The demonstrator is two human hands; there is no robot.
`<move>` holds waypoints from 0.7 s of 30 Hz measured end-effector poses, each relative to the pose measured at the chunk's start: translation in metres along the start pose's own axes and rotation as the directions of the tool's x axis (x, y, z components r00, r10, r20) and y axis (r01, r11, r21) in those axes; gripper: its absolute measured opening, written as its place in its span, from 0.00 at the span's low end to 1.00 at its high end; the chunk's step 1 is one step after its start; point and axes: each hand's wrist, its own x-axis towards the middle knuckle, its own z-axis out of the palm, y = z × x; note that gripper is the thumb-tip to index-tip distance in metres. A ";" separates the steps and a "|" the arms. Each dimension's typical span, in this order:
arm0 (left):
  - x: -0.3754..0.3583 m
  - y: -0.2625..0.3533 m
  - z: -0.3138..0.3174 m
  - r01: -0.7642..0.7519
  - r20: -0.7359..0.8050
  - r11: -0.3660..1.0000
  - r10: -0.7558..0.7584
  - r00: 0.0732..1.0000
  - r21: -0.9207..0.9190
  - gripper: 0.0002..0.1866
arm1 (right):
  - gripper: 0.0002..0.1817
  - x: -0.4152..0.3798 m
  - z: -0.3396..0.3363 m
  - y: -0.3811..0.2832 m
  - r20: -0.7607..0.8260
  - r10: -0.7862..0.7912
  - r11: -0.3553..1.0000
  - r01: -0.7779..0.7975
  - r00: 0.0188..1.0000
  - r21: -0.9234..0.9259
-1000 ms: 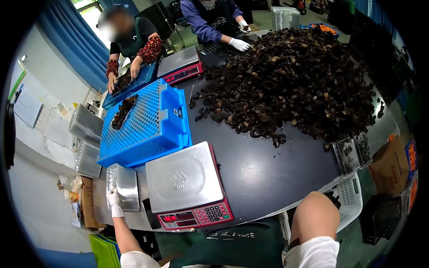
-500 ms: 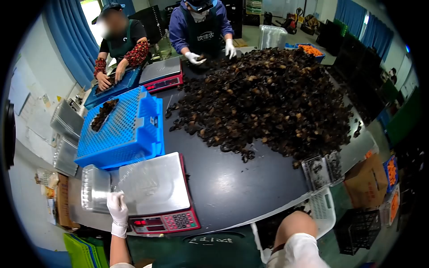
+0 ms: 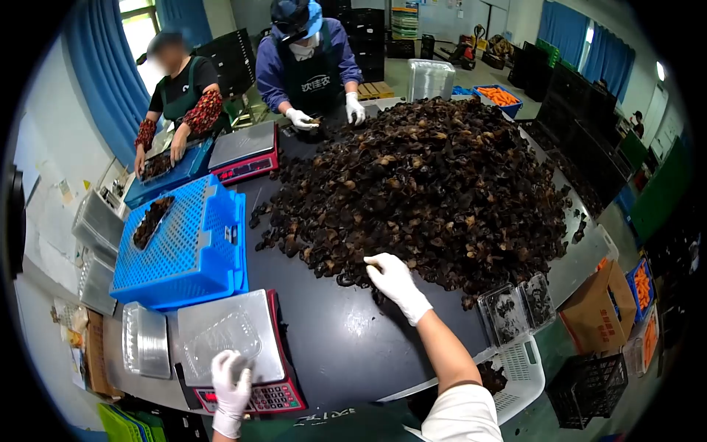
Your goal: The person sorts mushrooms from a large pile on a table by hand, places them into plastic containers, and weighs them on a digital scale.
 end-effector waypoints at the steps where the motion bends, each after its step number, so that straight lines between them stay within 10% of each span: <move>1: 0.006 0.014 0.014 -0.013 0.012 0.999 0.014 1.000 -0.041 0.20 | 0.15 0.013 0.009 0.008 0.028 0.033 0.999 -0.033 0.999 -0.001; 7: 0.041 0.061 0.098 0.033 0.115 0.970 -0.005 0.993 -0.241 0.24 | 0.48 0.060 0.058 0.011 0.222 0.149 0.850 -0.010 0.964 -0.527; 17: 0.153 0.033 0.234 0.104 0.076 0.964 -0.088 0.993 -0.244 0.21 | 0.22 -0.060 0.017 0.016 0.582 -0.258 0.908 0.399 0.771 -0.126; 21: 0.198 0.018 0.274 0.060 0.090 0.998 -0.061 0.994 0.013 0.28 | 0.20 -0.073 -0.031 0.017 0.276 -0.329 0.927 0.364 0.903 -0.086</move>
